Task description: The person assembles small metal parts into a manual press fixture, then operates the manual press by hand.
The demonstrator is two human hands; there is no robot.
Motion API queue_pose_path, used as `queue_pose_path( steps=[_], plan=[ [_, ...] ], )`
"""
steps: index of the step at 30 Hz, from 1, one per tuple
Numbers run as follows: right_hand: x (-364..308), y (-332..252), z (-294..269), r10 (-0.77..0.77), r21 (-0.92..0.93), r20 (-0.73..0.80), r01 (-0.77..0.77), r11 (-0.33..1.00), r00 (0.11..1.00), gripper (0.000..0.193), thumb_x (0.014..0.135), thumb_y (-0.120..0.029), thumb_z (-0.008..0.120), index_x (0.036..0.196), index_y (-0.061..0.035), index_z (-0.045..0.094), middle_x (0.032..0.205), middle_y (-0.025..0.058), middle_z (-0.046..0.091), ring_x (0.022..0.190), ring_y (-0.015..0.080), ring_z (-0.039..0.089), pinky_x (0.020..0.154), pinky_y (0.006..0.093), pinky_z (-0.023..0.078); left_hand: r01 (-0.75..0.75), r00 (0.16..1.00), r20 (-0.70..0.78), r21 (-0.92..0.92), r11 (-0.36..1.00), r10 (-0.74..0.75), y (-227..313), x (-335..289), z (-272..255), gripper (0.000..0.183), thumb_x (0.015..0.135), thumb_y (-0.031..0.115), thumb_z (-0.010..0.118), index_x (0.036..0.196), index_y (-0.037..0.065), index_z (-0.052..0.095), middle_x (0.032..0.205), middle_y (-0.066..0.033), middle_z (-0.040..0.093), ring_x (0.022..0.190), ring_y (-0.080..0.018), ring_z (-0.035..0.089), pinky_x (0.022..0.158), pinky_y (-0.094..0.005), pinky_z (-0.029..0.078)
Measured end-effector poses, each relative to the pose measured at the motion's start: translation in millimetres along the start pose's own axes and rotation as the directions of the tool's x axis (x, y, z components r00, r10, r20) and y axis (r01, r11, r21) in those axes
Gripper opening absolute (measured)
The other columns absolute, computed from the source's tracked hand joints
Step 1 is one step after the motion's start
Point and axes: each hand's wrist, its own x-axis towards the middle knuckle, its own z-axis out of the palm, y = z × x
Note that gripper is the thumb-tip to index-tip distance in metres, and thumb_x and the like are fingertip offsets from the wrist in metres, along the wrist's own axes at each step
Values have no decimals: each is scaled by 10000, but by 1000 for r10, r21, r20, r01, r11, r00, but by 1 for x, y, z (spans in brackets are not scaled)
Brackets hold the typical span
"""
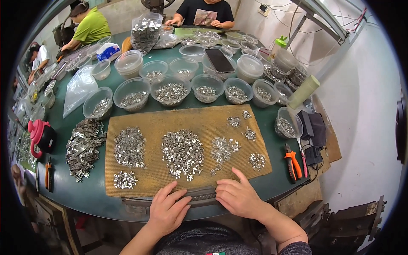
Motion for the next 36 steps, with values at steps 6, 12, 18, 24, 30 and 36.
queue_pose_path(
  steps=[6,12,18,24,30,36],
  plan=[
    [0,-3,7,-39,-75,31,42,996,999,131,853,-102,771,956,-105,690,1040,18,692,1074,190,674,1113,549,417,-3,1000,6,-7,1000,3,-6,-4,-2,300,809,128,805,1100,103,740,1199,-69,690,1273,-348,585,1019,-493,476],
    [-7,2,8,175,124,-33,-170,978,984,146,867,-111,771,999,-96,711,1027,22,727,1042,203,694,1076,484,457,-27,1000,-5,-20,999,27,-6,4,3,298,808,120,803,1099,102,740,1194,-70,692,1267,-354,589,1017,-496,481],
    [-21,11,4,200,159,-117,-181,971,973,160,890,-122,752,1030,-69,693,1047,65,724,1077,226,682,1055,464,477,11,1000,-3,-12,1000,-12,11,12,7,300,768,94,810,1061,101,748,1146,-79,699,1250,-371,595,999,-492,490],
    [-51,40,-29,372,-128,-325,-430,894,869,372,862,-88,745,1213,-1,655,1325,169,642,1301,387,570,1115,498,439,30,999,23,-25,999,-29,27,27,13,281,764,90,809,1040,89,753,1144,-87,702,1246,-385,592,1007,-483,496],
    [-81,47,-24,361,-176,-252,-410,895,898,473,869,-122,757,1298,24,622,1394,173,609,1340,355,549,1136,486,433,12,997,80,-108,994,-3,39,51,16,309,767,69,808,1069,72,747,1150,-112,699,1242,-400,587,1018,-477,510],
    [-92,58,-38,276,-21,-271,-292,956,922,365,863,-80,754,1208,5,671,1292,157,668,1238,335,623,1058,455,504,-85,985,141,-107,991,100,48,88,19,299,783,67,805,1075,70,740,1142,-110,692,1240,-389,587,1011,-466,514]
  ],
)
